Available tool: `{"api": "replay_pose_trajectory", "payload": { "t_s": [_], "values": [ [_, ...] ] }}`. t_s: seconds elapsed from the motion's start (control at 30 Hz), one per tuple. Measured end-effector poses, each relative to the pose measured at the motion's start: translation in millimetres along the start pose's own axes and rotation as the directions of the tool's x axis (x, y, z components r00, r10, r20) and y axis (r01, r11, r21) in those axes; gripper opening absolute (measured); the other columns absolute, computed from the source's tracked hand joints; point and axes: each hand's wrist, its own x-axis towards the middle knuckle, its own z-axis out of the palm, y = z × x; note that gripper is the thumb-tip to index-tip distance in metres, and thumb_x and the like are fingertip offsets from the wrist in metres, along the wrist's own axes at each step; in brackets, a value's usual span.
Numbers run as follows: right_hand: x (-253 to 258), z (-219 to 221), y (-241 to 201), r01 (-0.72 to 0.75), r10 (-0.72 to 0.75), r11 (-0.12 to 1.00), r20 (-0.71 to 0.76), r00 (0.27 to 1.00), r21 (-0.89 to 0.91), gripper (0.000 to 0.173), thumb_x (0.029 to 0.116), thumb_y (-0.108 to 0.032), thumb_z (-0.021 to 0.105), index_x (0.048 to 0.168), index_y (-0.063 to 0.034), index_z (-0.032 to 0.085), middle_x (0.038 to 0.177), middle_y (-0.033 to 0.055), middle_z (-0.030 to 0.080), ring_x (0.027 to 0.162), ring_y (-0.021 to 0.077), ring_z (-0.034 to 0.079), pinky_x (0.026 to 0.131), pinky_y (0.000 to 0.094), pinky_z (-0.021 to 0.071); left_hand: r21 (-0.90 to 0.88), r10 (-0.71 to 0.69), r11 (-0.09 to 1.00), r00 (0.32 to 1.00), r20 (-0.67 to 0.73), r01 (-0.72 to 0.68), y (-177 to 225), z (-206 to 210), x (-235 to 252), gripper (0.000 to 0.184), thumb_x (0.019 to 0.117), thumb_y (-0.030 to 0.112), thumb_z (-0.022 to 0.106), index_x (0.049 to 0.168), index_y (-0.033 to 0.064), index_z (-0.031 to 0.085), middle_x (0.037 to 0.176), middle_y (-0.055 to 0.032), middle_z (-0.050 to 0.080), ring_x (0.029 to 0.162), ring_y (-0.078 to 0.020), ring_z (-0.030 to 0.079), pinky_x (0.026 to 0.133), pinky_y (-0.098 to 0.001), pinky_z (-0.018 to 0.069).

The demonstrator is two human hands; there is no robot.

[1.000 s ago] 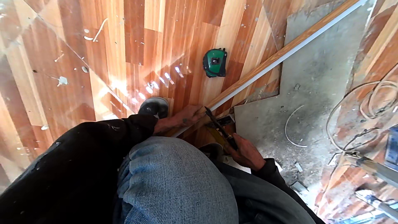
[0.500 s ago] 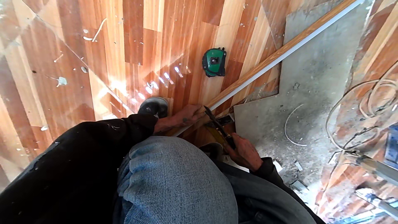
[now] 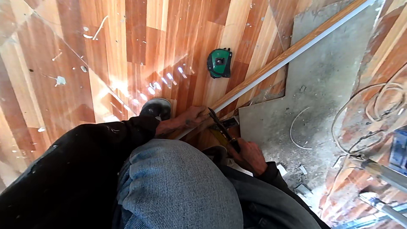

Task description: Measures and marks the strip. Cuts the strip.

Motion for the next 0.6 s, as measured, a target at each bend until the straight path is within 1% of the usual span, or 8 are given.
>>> {"api": "replay_pose_trajectory", "payload": {
  "t_s": [0.1, 0.13, 0.23, 0.3, 0.37, 0.43, 0.5, 0.6],
  "values": [
    [-8, -15, 16, 0.008, -0.025, 0.993, 0.141, 0.990, 0.120, 0.044, 0.0987, -0.047, 0.057, 0.109, -0.0051, 0.066, 0.083, 0.0123, 0.066, 0.078, 0.0304, 0.067, 0.071, 0.0525, 0.0529, -0.053, -0.059, 0.997, 0.998, 0.016, 0.060, 3, 0, 1, 0.025, 0.1058, 0.024, 0.057, 0.100, 0.0009, 0.062, 0.071, -0.0049, 0.054, 0.060, -0.0113, 0.051, 0.057, -0.0269, 0.0431],
    [-13, -17, 22, 0.008, -0.032, 0.989, 0.163, 0.986, 0.147, 0.042, 0.0980, -0.045, 0.058, 0.110, -0.0051, 0.066, 0.083, 0.0119, 0.066, 0.078, 0.0294, 0.066, 0.071, 0.0518, 0.0530, -0.059, -0.081, 0.995, 0.996, 0.024, 0.083, 4, -1, 1, 0.025, 0.1059, 0.025, 0.057, 0.103, 0.0008, 0.062, 0.072, -0.0056, 0.055, 0.061, -0.0120, 0.052, 0.058, -0.0276, 0.0444],
    [-24, -17, 35, 0.011, -0.041, 0.982, 0.155, 0.987, 0.189, 0.040, 0.0975, -0.043, 0.060, 0.109, -0.0051, 0.066, 0.081, 0.0107, 0.065, 0.074, 0.0268, 0.065, 0.068, 0.0483, 0.0523, -0.059, -0.122, 0.991, 0.992, 0.040, 0.124, 9, -1, 2, 0.025, 0.1061, 0.024, 0.056, 0.109, -0.0011, 0.061, 0.076, -0.0078, 0.056, 0.064, -0.0144, 0.054, 0.061, -0.0301, 0.0467],
    [-25, -16, 37, 0.000, -0.029, 0.984, 0.158, 0.987, 0.180, 0.038, 0.0974, -0.042, 0.059, 0.108, -0.0052, 0.065, 0.080, 0.0104, 0.064, 0.073, 0.0268, 0.064, 0.067, 0.0483, 0.0516, -0.064, -0.148, 0.987, 0.988, 0.046, 0.151, 11, 0, 3, 0.025, 0.1057, 0.022, 0.058, 0.109, -0.0018, 0.061, 0.078, -0.0104, 0.059, 0.066, -0.0171, 0.058, 0.063, -0.0333, 0.0504],
    [-21, -15, 35, -0.015, -0.015, 0.985, 0.176, 0.984, 0.169, 0.038, 0.0977, -0.041, 0.059, 0.109, -0.0051, 0.065, 0.081, 0.0113, 0.064, 0.075, 0.0281, 0.065, 0.069, 0.0493, 0.0519, -0.071, -0.168, 0.983, 0.985, 0.039, 0.171, 9, 2, 5, 0.025, 0.1043, 0.022, 0.061, 0.109, -0.0019, 0.062, 0.080, -0.0117, 0.061, 0.066, -0.0182, 0.061, 0.065, -0.0347, 0.0532],
    [-18, -15, 31, -0.026, -0.006, 0.987, 0.194, 0.981, 0.160, 0.038, 0.0980, -0.040, 0.059, 0.111, -0.0053, 0.064, 0.082, 0.0117, 0.064, 0.077, 0.0285, 0.065, 0.070, 0.0495, 0.0518, -0.065, -0.164, 0.984, 0.986, 0.018, 0.165, 8, 3, 5, 0.025, 0.1025, 0.022, 0.063, 0.109, -0.0016, 0.063, 0.081, -0.0114, 0.063, 0.067, -0.0174, 0.061, 0.065, -0.0341, 0.0530],
    [-15, -14, 28, -0.013, -0.019, 0.986, 0.186, 0.982, 0.168, 0.037, 0.0980, -0.039, 0.059, 0.111, -0.0049, 0.064, 0.082, 0.0117, 0.064, 0.076, 0.0281, 0.065, 0.070, 0.0487, 0.0518, -0.048, -0.154, 0.987, 0.988, 0.003, 0.154, 6, 5, 5, 0.026, 0.1013, 0.022, 0.065, 0.109, -0.0021, 0.062, 0.081, -0.0113, 0.062, 0.069, -0.0175, 0.060, 0.066, -0.0342, 0.0509],
    [-12, -13, 25, -0.010, -0.024, 0.985, 0.191, 0.981, 0.172, 0.036, 0.0982, -0.039, 0.059, 0.111, -0.0049, 0.064, 0.083, 0.0118, 0.064, 0.077, 0.0279, 0.065, 0.071, 0.0488, 0.0516, -0.032, -0.162, 0.986, 0.987, -0.012, 0.162, 5, 7, 6, 0.027, 0.1000, 0.023, 0.068, 0.109, -0.0018, 0.063, 0.083, -0.0125, 0.064, 0.073, -0.0196, 0.062, 0.069, -0.0365, 0.0529]
  ]
}}
